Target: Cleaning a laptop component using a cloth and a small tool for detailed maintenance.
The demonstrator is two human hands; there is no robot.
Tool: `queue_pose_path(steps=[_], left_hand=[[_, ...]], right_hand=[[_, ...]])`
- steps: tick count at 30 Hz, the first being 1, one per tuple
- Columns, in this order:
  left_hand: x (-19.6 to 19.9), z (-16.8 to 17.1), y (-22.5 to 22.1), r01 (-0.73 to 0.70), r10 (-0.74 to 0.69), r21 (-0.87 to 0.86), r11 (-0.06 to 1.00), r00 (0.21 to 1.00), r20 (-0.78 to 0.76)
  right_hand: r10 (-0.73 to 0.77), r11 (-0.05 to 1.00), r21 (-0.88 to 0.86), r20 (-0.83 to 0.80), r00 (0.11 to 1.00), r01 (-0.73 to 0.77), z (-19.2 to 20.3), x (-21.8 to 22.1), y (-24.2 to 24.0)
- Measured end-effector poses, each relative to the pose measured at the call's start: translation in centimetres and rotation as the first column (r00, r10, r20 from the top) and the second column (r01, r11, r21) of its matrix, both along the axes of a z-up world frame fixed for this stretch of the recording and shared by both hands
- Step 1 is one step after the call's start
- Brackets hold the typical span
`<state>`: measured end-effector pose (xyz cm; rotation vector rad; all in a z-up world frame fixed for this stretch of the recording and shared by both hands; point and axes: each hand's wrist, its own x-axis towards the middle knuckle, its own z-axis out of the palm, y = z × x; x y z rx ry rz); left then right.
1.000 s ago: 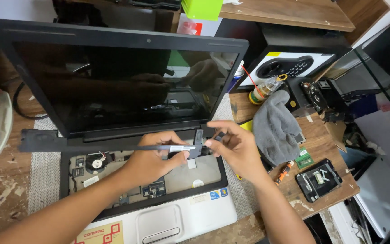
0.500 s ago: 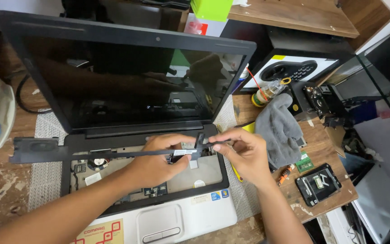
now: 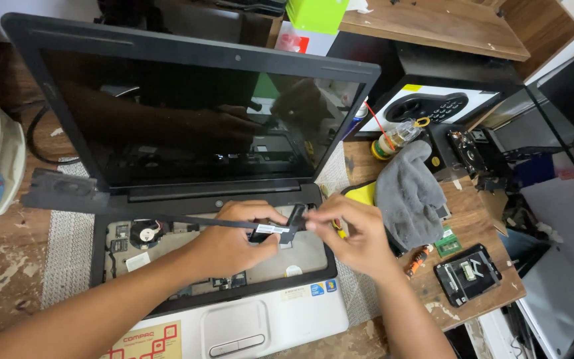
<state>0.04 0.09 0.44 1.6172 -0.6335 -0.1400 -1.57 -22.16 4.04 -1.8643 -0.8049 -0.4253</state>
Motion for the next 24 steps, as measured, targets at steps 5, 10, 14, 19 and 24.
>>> queue_pose_path(steps=[5,10,14,19,24], left_hand=[[0.0,-0.3,-0.1,0.021,-0.020,-0.033,0.999,0.999,0.034],[-0.4,-0.1,0.3,0.053,-0.049,-0.067,0.996,0.997,0.061],[-0.7,0.1,0.8,0.102,-0.099,-0.025,0.995,0.991,0.092],[-0.7,-0.7,0.8,0.110,-0.111,0.061,0.992,0.994,0.010],[-0.9,-2.1,0.5,0.072,-0.073,-0.105,0.992,0.997,-0.002]], right_hand=[[-0.223,0.966,-0.080,0.219,0.950,0.245,-0.1,0.3,-0.7],[-0.184,0.978,-0.060,0.189,0.965,0.198,-0.4,0.2,-1.1],[-0.057,0.976,-0.200,0.144,0.988,0.085,-0.3,-0.5,0.0],[0.017,0.928,-0.373,0.043,0.999,0.000,-1.8,-0.3,0.1],[-0.040,0.932,-0.360,0.034,0.999,0.049,-2.9,0.1,0.9]])
